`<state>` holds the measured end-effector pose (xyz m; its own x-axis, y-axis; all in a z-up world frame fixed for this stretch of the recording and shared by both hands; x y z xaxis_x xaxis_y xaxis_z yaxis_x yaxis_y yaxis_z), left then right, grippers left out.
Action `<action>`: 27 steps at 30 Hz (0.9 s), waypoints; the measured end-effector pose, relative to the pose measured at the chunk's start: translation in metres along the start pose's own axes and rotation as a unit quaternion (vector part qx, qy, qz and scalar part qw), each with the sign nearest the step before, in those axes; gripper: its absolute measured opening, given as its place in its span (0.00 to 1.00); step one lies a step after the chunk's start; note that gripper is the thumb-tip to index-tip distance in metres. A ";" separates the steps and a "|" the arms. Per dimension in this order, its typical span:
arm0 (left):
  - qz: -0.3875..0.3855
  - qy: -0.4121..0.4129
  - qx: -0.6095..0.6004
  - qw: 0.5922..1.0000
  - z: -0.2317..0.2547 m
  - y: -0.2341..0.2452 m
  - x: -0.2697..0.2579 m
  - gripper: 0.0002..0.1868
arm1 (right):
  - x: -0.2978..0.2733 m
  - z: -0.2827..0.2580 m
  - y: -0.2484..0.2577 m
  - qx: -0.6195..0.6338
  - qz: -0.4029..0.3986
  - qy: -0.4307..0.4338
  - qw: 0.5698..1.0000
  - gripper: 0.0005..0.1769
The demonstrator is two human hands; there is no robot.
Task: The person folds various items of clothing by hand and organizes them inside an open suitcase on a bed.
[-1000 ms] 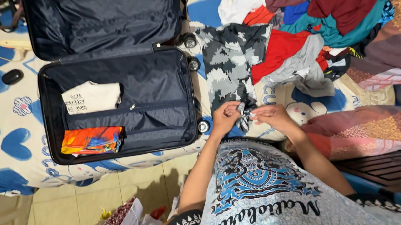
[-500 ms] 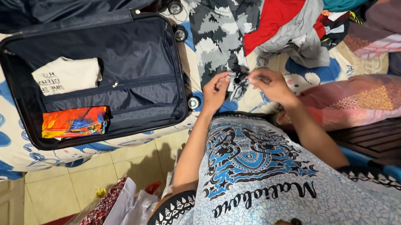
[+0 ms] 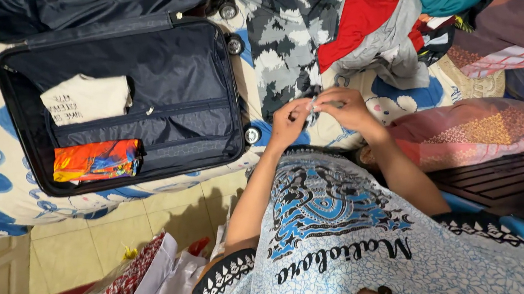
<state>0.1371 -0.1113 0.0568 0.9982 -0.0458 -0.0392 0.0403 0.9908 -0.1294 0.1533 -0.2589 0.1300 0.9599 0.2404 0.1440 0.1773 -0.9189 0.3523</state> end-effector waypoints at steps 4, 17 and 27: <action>-0.013 -0.043 -0.005 0.999 -0.009 0.001 -0.005 0.15 | 0.003 0.019 0.001 -0.020 0.002 -0.069 0.997 0.07; 0.111 0.076 0.125 0.983 -0.068 0.035 -0.021 0.35 | 0.009 0.021 0.014 0.074 0.057 -0.076 0.993 0.05; -0.021 -0.018 0.145 0.989 -0.056 0.082 -0.019 0.17 | -0.038 0.119 0.054 0.022 0.215 -0.118 0.969 0.06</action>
<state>0.1186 -0.0363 -0.0082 0.9960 -0.0888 -0.0035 0.0882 0.9833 0.1590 0.1523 -0.3554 0.0333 0.9689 -0.2421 0.0508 -0.2468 -0.9319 0.2658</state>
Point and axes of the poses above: each hand's wrist, its own x-axis towards the middle knuckle, its own y-axis out of the back of the hand, z = x × y, the point moved 10 cm from there along x, towards the middle knuckle, and after that the axes turned 5 degrees about z, right-handed, at the moved point
